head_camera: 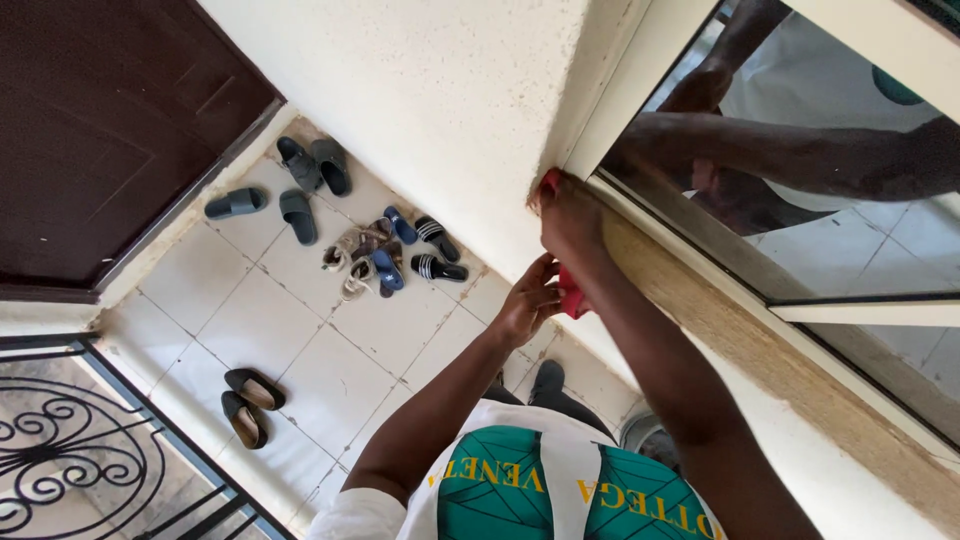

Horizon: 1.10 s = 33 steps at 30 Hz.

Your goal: Cleaning the track and frame of a sliding glass window using a cloth and soapy water.

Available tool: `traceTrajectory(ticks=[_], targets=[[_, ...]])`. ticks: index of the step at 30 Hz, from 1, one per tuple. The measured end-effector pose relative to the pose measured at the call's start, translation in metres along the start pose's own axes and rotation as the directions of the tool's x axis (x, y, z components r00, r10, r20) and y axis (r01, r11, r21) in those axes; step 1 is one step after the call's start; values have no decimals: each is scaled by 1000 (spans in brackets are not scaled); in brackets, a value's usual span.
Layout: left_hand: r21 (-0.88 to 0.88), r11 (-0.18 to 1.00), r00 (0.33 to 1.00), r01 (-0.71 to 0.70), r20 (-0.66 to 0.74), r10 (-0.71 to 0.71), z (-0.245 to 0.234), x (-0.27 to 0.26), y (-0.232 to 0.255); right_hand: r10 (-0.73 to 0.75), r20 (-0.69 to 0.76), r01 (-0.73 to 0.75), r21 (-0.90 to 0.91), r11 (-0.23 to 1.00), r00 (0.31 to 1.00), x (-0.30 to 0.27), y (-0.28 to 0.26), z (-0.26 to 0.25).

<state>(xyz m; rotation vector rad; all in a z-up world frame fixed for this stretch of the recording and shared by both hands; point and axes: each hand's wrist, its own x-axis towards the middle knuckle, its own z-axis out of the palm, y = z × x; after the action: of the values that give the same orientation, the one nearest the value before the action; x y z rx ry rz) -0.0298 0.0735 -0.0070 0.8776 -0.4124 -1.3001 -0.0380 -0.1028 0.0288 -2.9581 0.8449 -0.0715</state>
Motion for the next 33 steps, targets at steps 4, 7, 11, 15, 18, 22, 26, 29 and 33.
traceTrajectory(ticks=[4,7,11,15,18,22,26,29,33], targets=[[-39,999,996,22,92,-18,-25,2,-33,-211,26,210,33,977,977,-36,8,-33],[-64,996,983,55,180,-43,0,-6,-17,-203,23,200,102,975,979,-41,7,-52],[-13,999,988,39,149,-37,25,-10,12,55,28,-56,33,998,998,-9,-2,-20],[-90,995,989,42,148,-28,-1,-3,2,-152,-200,158,14,987,968,-10,11,-7],[-109,989,979,96,188,-74,-1,-12,-3,-239,-287,277,98,956,928,-32,17,-13],[-86,990,981,111,167,-96,20,-12,12,-62,-107,69,64,996,992,-14,-4,-30],[-112,991,986,67,157,-49,11,-6,13,9,-118,-10,-8,1000,993,7,6,15],[-118,988,983,99,168,-79,7,-19,7,-88,-193,103,72,992,977,-22,4,6],[-104,985,981,134,158,-117,4,-25,3,16,-70,-12,62,998,997,-29,-23,-14]])
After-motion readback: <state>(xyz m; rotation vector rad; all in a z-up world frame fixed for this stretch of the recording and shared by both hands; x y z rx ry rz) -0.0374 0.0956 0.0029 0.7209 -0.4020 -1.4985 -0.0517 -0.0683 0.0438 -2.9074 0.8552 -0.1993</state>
